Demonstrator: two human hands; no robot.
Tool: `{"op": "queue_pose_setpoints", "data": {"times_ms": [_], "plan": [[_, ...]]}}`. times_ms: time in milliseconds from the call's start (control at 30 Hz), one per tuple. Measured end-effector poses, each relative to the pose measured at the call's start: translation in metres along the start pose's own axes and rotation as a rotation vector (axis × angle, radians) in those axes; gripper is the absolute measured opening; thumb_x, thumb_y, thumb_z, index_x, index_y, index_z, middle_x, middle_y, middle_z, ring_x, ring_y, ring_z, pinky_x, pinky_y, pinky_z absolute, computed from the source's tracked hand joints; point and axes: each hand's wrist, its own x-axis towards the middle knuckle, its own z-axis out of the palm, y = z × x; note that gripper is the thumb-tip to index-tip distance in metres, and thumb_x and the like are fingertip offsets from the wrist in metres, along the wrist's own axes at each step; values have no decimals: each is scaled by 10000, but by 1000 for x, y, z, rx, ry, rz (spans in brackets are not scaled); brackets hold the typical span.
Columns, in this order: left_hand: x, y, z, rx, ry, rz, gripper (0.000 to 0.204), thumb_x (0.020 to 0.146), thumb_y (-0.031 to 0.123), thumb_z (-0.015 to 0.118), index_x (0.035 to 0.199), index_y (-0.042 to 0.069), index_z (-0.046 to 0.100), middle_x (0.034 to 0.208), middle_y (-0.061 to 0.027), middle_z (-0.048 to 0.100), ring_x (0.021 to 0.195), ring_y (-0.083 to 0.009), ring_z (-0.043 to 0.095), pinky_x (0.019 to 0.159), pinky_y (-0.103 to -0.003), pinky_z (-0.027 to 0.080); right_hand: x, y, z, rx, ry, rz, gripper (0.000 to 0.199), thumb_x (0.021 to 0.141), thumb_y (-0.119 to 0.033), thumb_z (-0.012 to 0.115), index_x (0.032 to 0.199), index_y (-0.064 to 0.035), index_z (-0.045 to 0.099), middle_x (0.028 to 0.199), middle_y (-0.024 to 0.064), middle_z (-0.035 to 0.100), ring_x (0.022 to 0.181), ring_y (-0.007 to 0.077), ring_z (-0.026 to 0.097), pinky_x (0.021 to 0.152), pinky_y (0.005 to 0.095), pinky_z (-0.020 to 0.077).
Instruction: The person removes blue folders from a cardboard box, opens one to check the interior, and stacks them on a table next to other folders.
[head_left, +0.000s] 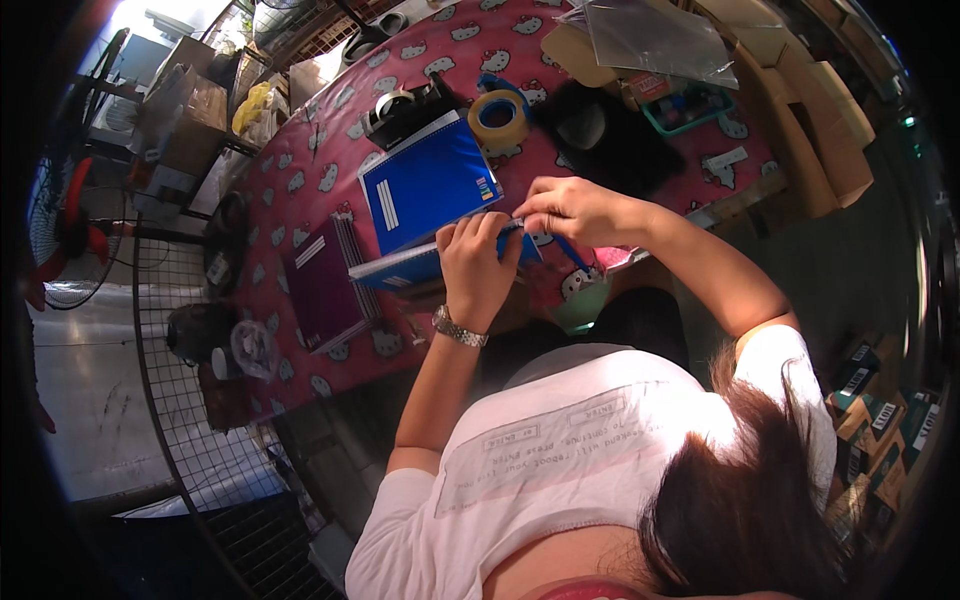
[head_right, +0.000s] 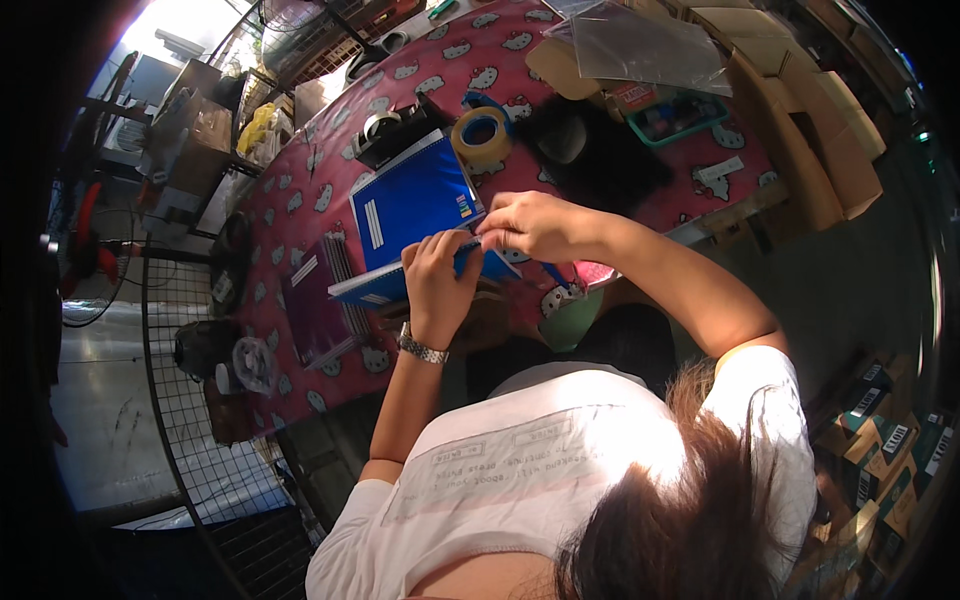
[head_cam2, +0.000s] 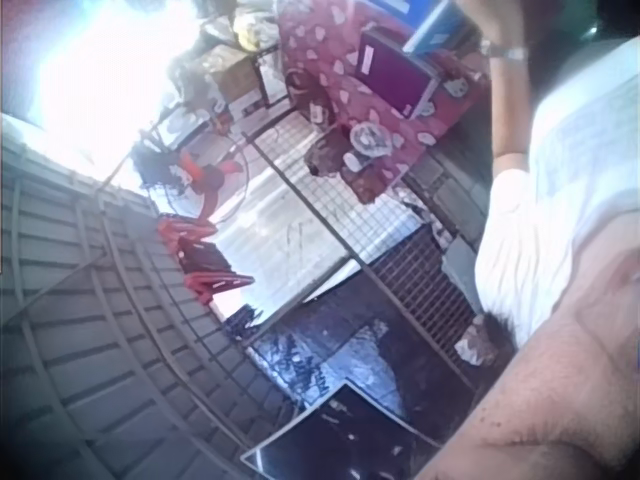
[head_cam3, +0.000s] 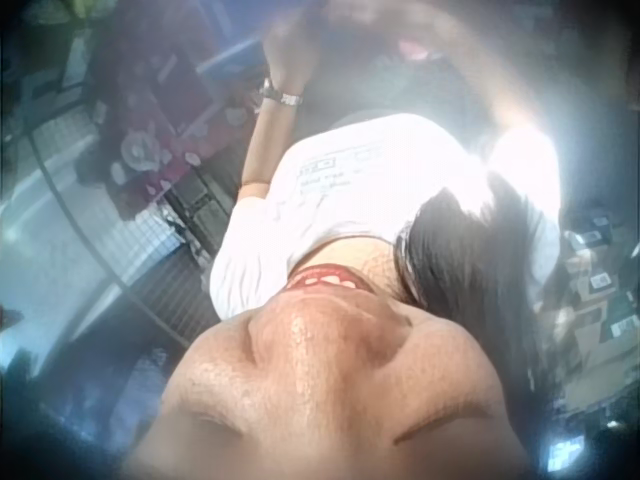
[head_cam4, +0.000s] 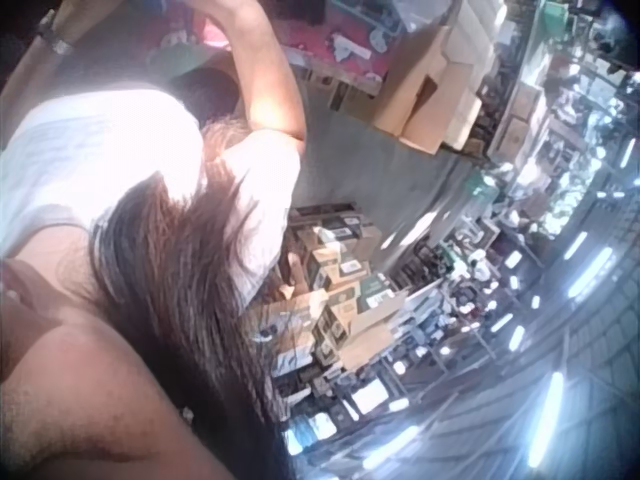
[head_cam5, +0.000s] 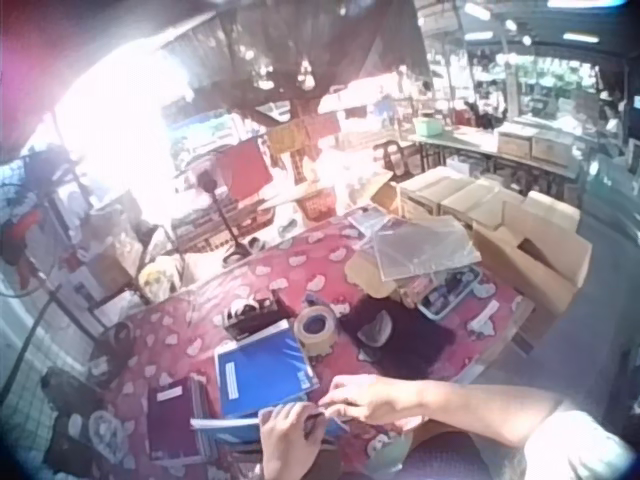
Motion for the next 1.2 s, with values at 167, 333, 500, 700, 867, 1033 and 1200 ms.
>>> {"op": "queue_pose_setpoints", "data": {"times_ms": [167, 333, 500, 700, 867, 1033, 1200], "plan": [[-10, 10, -6, 64, 14, -24, 278, 810, 136, 692, 1073, 106, 610, 951, -52, 679, 877, -235, 625, 838, -376, 388, 4, -5, -1, 44, 42, -116, 273, 815, 29, 650, 1070, -9, 558, 806, 89, 597, 756, 199, 618, 710, 327, 512], [-10, 16, -7, 70, -14, -38, 241, 820, 172, 694, 1043, 132, 610, 884, -39, 656, 865, -229, 619, 835, -381, 385, 6, -13, -4, 88, -133, 192, 210, 809, 67, 573, 1000, -17, 549, 853, 131, 665, 794, 255, 672, 732, 342, 529], [-6, 11, -2, 50, 16, -44, 211, 818, 194, 712, 992, 133, 612, 844, -33, 652, 839, -225, 619, 808, -374, 387, 11, -11, -2, -114, 27, -133, 178, 838, -59, 668, 970, -16, 557, 810, 156, 665, 776, 273, 662, 717, 355, 521], [-9, 12, -8, -19, -40, -93, 196, 836, 198, 713, 983, 124, 607, 823, -35, 656, 810, -234, 623, 809, -367, 393, 12, -23, -4, 43, -142, 187, 185, 859, -40, 660, 998, -12, 542, 818, 173, 664, 788, 299, 660, 727, 392, 507], [-4, 16, -3, -21, 14, -72, 214, 820, 170, 720, 996, 125, 605, 833, -38, 658, 807, -237, 624, 808, -369, 398, 9, -5, -10, -108, -31, -182, 187, 873, -60, 647, 1041, -17, 576, 799, 151, 664, 771, 295, 656, 708, 370, 502], [-16, 16, -7, 15, -5, -35, 210, 813, 157, 715, 974, 108, 590, 849, -40, 652, 801, -242, 616, 807, -371, 397, 5, -12, 1, 82, -103, -28, 179, 934, -93, 547, 1075, 17, 542, 779, 158, 646, 705, 237, 635, 681, 352, 506], [-24, 9, -7, -7, 10, -11, 139, 861, 174, 683, 939, 95, 598, 849, -48, 667, 783, -249, 609, 821, -373, 400, 18, -18, -12, 247, -351, 239, 217, 917, -37, 567, 1100, 0, 457, 810, 98, 613, 724, 183, 662, 608, 315, 529]]}}
